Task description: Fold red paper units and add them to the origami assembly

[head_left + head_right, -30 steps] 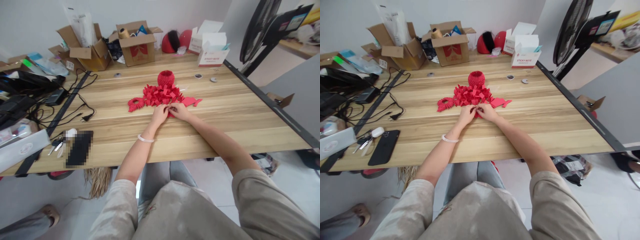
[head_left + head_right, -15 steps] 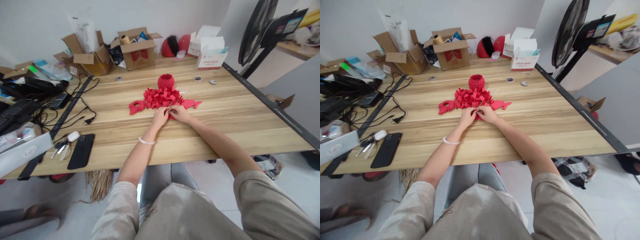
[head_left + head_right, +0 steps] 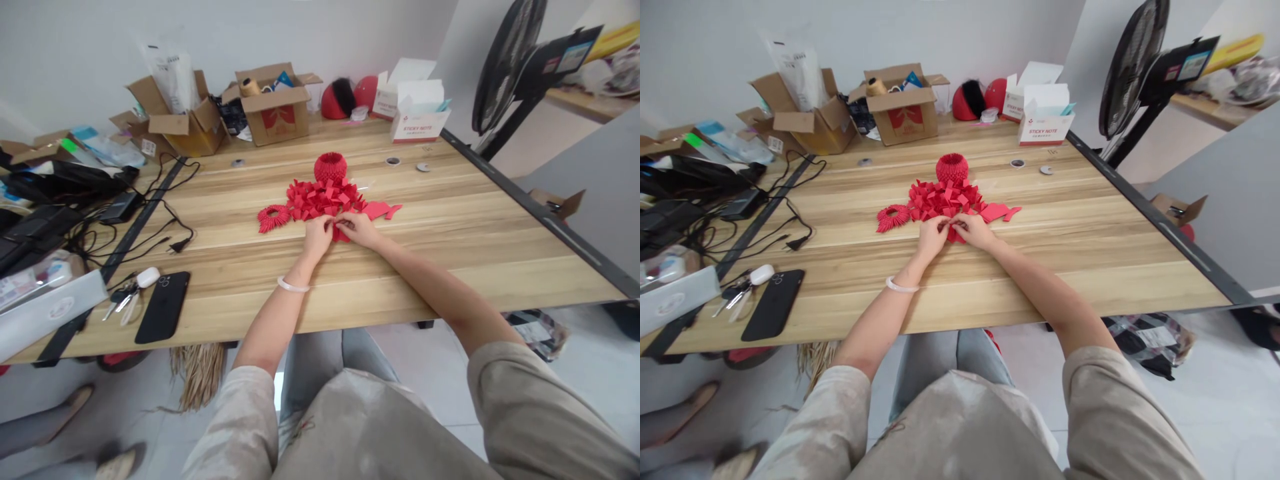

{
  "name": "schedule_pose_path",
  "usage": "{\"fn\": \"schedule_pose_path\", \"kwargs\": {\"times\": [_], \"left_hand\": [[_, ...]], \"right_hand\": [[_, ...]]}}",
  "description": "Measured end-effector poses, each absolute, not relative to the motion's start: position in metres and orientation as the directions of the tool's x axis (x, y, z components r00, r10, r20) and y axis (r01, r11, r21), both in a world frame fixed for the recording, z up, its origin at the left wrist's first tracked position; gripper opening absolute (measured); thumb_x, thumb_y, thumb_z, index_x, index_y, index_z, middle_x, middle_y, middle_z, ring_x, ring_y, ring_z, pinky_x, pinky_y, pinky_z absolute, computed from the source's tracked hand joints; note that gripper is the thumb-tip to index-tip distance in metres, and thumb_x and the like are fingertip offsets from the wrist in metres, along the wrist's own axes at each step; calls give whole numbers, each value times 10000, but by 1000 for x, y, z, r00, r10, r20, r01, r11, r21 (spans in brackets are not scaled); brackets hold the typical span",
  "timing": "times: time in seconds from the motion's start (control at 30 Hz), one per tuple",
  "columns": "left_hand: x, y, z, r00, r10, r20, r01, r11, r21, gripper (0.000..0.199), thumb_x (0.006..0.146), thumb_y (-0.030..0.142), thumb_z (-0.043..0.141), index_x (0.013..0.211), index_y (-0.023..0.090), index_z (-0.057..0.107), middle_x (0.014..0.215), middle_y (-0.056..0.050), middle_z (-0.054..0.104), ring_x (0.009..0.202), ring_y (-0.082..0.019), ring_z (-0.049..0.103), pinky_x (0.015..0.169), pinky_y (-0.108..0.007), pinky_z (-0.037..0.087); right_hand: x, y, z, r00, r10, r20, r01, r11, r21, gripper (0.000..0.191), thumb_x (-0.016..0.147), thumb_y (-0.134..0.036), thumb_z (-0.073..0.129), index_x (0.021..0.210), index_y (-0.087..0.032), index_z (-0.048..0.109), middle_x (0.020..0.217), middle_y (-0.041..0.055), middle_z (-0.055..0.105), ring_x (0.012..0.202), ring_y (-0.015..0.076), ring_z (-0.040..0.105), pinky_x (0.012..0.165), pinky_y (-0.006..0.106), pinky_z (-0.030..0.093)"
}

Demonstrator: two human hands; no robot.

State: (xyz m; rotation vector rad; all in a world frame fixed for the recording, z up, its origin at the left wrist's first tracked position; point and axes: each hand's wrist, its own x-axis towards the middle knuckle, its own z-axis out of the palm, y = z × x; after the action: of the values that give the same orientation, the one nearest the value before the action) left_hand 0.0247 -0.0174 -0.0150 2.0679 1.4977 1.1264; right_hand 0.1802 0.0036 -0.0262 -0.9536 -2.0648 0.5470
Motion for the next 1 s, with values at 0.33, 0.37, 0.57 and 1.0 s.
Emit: {"fn": "schedule_pose_path", "kwargs": {"times": [0.33,0.37,0.57,1.0], "left_hand": [[23,-15,-17,-30,894,447,621,-333,709,226,790,73,465,894,140,655,917,-93,689,858,-172,622,872,-326,472],[23,-16,-17,-32,893,448,622,-333,709,228,785,68,467,889,139,658,915,-92,690,857,-173,622,872,-326,473],[24,-16,-17,-12,897,441,572,-356,739,203,780,98,508,880,140,679,902,-84,706,838,-171,636,851,-319,491],[25,-13,-20,-12,939,344,379,-314,870,197,755,176,593,917,123,691,921,-99,716,809,-165,664,801,-303,525]], "right_hand": [[180,1,-24,-410,768,492,487,641,-594,209,775,-174,487,880,-151,667,780,40,682,590,120,564,620,237,459],[181,1,-24,-411,766,494,483,643,-595,218,766,-161,485,888,-149,664,789,42,682,585,118,562,617,237,460],[181,0,-25,-401,766,502,425,641,-639,244,772,-185,492,968,-149,633,808,49,677,637,132,595,623,250,483],[181,6,-30,-318,819,478,329,568,-755,255,780,-364,577,951,-182,525,804,51,648,698,154,619,662,286,513]]}}
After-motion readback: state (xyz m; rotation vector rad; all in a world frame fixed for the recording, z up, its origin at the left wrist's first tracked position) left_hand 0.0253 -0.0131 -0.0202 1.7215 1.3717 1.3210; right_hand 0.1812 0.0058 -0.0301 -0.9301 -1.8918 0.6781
